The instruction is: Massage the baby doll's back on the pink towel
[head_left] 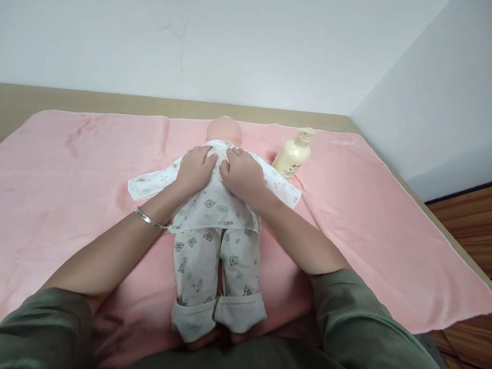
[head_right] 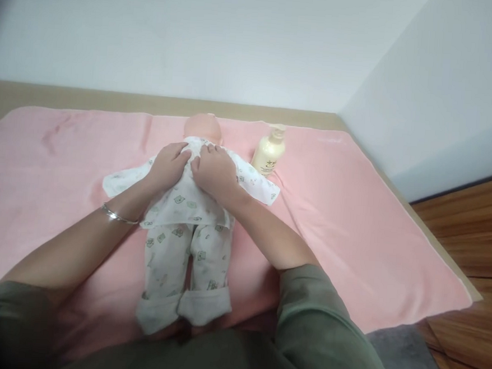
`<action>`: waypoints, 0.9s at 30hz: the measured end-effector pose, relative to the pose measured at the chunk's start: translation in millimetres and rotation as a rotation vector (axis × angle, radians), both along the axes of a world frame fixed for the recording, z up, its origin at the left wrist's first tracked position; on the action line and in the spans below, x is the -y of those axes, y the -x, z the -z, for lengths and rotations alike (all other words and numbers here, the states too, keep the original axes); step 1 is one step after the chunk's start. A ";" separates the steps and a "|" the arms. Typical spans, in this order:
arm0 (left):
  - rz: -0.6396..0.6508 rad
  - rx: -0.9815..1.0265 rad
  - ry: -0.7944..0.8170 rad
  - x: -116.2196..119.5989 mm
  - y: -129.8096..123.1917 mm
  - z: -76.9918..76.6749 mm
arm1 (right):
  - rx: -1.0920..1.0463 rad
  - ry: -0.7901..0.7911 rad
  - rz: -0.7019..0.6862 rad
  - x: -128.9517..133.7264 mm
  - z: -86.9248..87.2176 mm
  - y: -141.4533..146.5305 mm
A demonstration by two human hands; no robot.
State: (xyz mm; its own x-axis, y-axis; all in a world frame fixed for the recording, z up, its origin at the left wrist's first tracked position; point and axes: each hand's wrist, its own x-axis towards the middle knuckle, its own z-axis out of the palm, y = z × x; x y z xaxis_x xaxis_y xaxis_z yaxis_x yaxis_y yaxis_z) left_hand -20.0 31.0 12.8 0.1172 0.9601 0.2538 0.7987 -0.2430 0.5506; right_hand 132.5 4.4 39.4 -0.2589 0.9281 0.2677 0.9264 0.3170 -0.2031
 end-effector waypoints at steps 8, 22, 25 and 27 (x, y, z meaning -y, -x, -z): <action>0.053 -0.105 -0.168 23.7 -16.7 -3.5 | 0.003 0.087 0.046 -12.2 -3.5 -9.8; 0.073 -0.138 -0.153 26.7 -17.0 -8.4 | -0.070 0.118 0.030 -15.4 -8.7 -13.8; 0.048 -0.095 -0.100 22.2 -13.6 -9.2 | -0.014 0.099 0.030 -8.4 -8.0 -8.7; 0.029 -0.052 -0.037 14.0 -7.0 -10.3 | 0.041 0.071 0.038 -1.0 -6.0 -3.7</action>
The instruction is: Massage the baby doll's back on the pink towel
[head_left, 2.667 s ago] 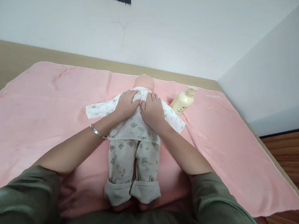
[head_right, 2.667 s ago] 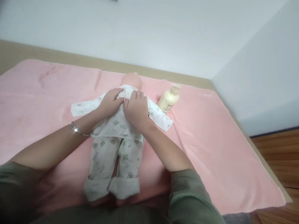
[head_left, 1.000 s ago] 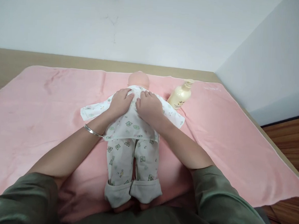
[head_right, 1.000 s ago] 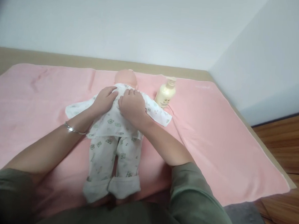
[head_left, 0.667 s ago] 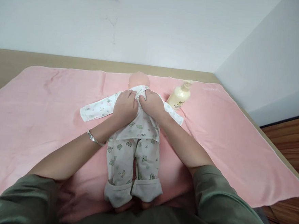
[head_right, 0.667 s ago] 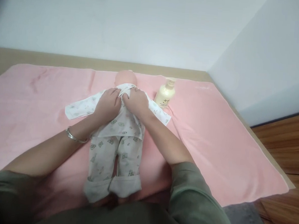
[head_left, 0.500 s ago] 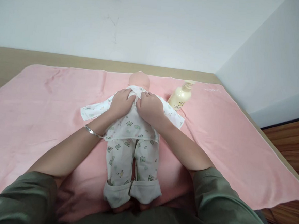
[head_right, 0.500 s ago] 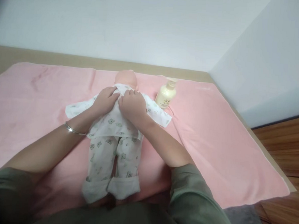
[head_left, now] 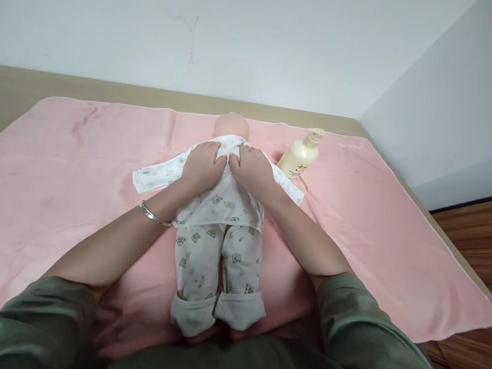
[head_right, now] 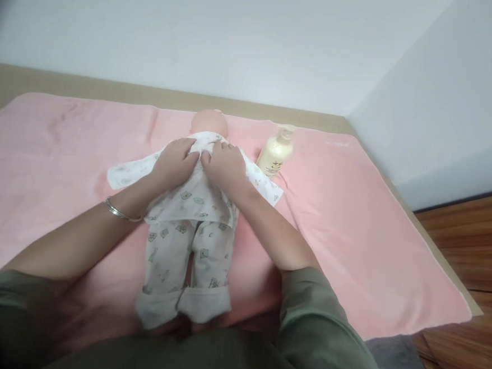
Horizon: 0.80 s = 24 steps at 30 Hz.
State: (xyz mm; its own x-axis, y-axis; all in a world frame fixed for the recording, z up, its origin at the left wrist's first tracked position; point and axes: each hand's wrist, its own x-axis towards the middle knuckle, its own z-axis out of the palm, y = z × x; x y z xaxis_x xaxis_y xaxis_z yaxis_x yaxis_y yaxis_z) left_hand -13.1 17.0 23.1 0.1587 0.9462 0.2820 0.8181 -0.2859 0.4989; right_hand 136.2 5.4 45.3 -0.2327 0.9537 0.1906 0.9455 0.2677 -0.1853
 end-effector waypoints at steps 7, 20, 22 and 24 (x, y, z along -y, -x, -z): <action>-0.045 -0.027 0.126 1.2 5.4 -10.9 | -0.042 0.015 0.025 -2.0 0.7 -3.8; 0.005 -0.041 0.147 -3.9 7.9 -13.3 | 0.023 -0.014 0.004 6.1 1.1 2.9; 0.043 -0.018 0.170 -8.6 11.8 -13.6 | 0.004 -0.033 -0.003 7.1 1.5 3.8; 0.036 -0.059 0.131 -5.6 9.4 -12.7 | -0.039 0.014 0.005 3.1 -1.4 0.6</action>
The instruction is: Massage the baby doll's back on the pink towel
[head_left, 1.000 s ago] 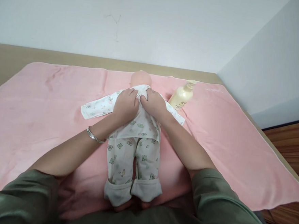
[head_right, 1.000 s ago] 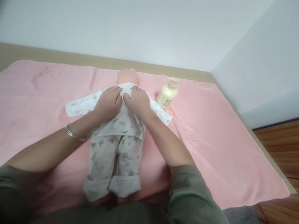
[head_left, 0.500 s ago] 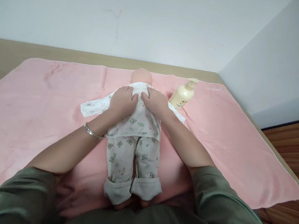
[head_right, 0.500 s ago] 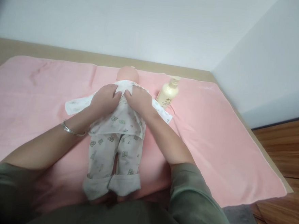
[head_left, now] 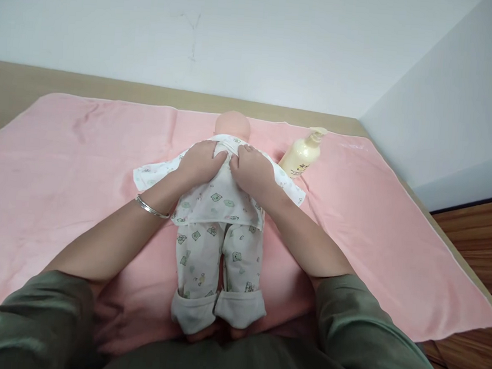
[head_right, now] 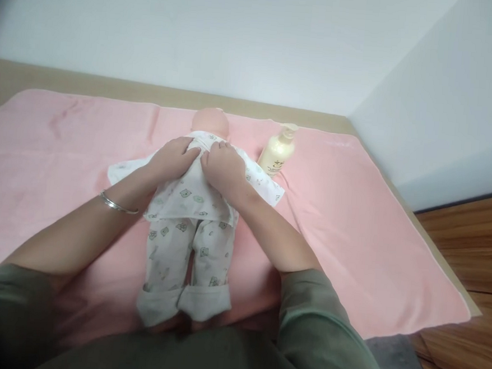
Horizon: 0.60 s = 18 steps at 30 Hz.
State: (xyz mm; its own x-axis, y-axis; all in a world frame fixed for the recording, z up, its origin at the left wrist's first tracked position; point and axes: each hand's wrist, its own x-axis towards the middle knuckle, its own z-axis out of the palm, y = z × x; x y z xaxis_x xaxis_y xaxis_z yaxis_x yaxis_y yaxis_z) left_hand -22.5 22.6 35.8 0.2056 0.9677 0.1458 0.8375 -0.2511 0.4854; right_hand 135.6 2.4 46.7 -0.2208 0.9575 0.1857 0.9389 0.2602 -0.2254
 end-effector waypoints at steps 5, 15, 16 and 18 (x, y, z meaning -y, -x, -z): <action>0.010 -0.147 -0.217 24.4 -20.8 10.2 | -0.112 0.156 0.017 -16.6 -10.2 -13.0; -0.082 0.199 -0.041 -0.6 -4.3 8.5 | 0.069 0.059 0.065 17.8 -9.1 11.6; -0.106 0.249 -0.026 -2.0 -2.2 9.1 | 0.065 0.043 0.052 19.6 -7.9 12.8; -0.139 0.305 -0.027 -1.9 -0.5 11.3 | 0.017 0.030 0.026 17.4 -4.1 12.2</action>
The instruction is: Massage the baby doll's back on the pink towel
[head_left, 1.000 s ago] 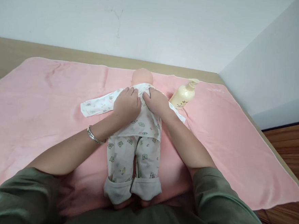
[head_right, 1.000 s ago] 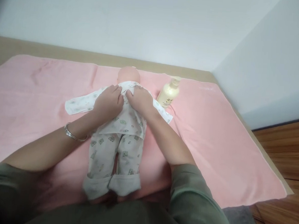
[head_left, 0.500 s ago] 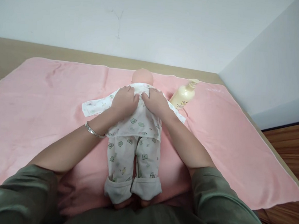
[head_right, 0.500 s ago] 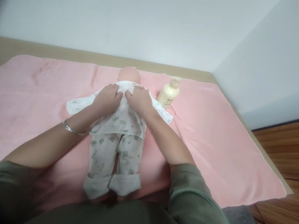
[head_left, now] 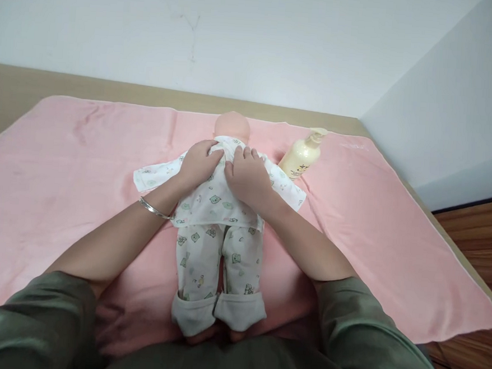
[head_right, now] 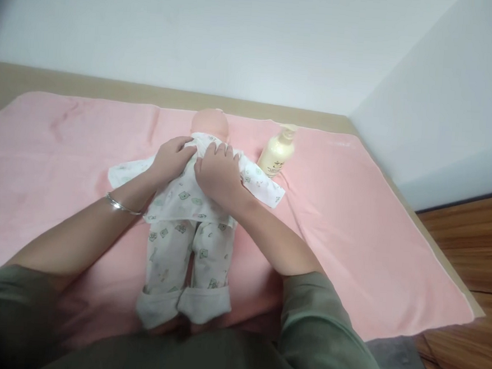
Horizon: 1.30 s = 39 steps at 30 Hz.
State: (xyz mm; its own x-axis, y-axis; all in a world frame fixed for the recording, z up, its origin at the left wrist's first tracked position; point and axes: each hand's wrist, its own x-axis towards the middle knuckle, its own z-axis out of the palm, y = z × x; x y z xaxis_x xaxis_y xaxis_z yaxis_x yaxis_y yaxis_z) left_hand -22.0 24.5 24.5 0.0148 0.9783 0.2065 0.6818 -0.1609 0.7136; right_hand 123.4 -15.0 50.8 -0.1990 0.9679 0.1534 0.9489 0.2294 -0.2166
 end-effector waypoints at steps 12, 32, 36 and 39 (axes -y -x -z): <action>0.029 -0.031 -0.090 1.2 -3.3 9.5 | -0.221 0.017 0.076 -24.5 19.9 -9.8; 0.037 -0.090 -0.091 4.9 -4.1 3.6 | -0.172 0.002 0.052 -23.5 13.5 -8.9; 0.030 -0.073 -0.095 3.9 -4.0 5.6 | -0.168 -0.009 0.050 -23.3 14.9 -8.9; 0.023 -0.073 -0.100 3.2 -3.9 6.7 | -0.167 -0.010 0.048 -23.6 15.5 -8.9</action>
